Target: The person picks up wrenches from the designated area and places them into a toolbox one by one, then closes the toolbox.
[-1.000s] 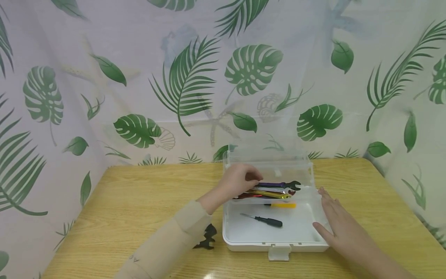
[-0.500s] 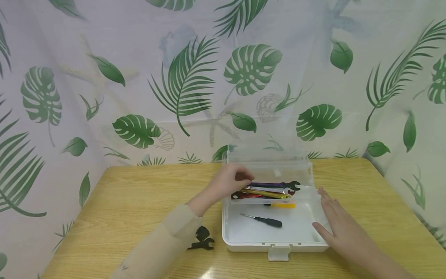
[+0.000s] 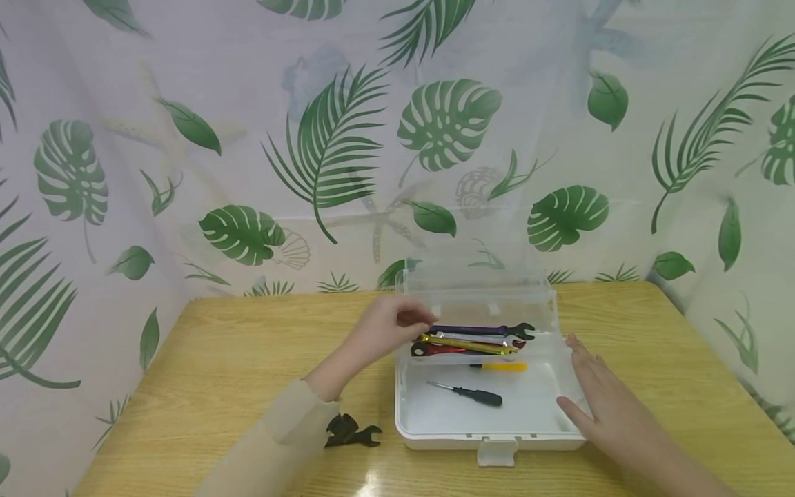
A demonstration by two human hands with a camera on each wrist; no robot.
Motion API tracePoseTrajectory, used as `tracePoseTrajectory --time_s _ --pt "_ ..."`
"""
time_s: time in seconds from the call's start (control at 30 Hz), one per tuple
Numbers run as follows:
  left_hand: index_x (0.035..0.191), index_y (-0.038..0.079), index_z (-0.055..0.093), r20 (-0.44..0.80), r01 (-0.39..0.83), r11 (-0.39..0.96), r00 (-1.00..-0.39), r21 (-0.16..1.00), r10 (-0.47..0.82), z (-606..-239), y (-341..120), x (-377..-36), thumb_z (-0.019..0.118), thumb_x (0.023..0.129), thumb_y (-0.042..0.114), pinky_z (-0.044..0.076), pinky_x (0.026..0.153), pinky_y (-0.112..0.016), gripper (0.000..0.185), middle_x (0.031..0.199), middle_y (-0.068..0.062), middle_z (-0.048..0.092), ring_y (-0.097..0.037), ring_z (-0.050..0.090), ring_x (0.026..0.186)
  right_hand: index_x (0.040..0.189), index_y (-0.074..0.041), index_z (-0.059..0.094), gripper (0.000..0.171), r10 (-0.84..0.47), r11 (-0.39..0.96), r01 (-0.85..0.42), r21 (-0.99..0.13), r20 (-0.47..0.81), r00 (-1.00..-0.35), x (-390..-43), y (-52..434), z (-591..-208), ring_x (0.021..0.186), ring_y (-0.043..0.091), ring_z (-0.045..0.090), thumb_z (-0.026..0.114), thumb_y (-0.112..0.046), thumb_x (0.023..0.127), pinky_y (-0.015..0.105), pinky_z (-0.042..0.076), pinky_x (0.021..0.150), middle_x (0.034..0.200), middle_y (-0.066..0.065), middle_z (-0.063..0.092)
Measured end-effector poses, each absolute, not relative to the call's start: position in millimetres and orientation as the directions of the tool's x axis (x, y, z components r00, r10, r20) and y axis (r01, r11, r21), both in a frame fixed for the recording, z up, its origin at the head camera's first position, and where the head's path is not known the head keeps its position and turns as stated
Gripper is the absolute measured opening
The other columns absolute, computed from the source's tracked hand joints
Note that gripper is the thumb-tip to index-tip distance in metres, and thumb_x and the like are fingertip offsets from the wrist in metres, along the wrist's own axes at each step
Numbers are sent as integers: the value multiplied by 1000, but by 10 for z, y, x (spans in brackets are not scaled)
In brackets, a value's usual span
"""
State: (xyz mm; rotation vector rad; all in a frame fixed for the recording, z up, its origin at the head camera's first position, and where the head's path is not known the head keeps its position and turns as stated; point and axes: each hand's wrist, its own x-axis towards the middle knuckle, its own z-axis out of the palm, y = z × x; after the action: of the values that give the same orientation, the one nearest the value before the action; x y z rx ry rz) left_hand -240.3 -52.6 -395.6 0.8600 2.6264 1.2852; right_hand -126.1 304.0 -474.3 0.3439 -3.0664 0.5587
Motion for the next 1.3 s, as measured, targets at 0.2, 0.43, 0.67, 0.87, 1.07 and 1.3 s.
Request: tracePoseTrajectory --time_s 0.2,0.43,0.67,0.87,1.07,1.3 --pt "112 6 80 148 417 497 -857 761 493 -3907 -687 -2284 73 99 4 61 88 -22 15 111 -10 81 -21 76 100 169 1 6 91 -211 913 -212 -347 41 -977 -1270 3039 -4747 152 59 30 59 -41 107 75 30 119 178 22 11" --pt "110 3 80 158 408 489 -867 771 473 -3944 -902 -2165 72 99 4 60 85 -22 14 108 -11 81 -21 76 96 168 4 9 89 -219 910 -227 -348 61 -974 -1261 3053 -4761 153 58 29 58 -40 108 66 18 129 177 23 12" --pt "111 2 79 153 377 501 -889 779 432 -3997 -1128 -2060 72 99 5 61 85 -25 15 109 -13 81 -23 76 97 168 5 10 88 -222 908 -232 -349 68 -973 -1255 3049 -4767 153 57 29 59 -39 108 60 12 132 177 24 13" --pt "112 1 79 132 329 494 -910 805 392 -4068 -1314 -1983 72 99 4 61 84 -24 15 110 -14 81 -23 76 96 168 4 10 89 -222 907 -231 -351 68 -973 -1256 3047 -4767 153 57 30 59 -39 108 59 12 133 177 23 13" --pt "112 1 79 104 268 475 -934 838 343 -4080 -1483 -1930 73 100 7 59 82 -20 15 112 -15 80 -23 77 97 169 2 6 91 -201 917 -194 -350 15 -979 -1282 3034 -4735 154 58 28 57 -43 108 73 25 124 178 23 10" --pt "112 1 79 79 224 475 -949 851 306 -4129 -1658 -1860 73 100 7 59 83 -19 15 112 -15 80 -21 77 98 169 2 7 92 -200 918 -194 -346 18 -980 -1281 3024 -4720 153 58 29 59 -43 107 75 29 120 177 23 12"
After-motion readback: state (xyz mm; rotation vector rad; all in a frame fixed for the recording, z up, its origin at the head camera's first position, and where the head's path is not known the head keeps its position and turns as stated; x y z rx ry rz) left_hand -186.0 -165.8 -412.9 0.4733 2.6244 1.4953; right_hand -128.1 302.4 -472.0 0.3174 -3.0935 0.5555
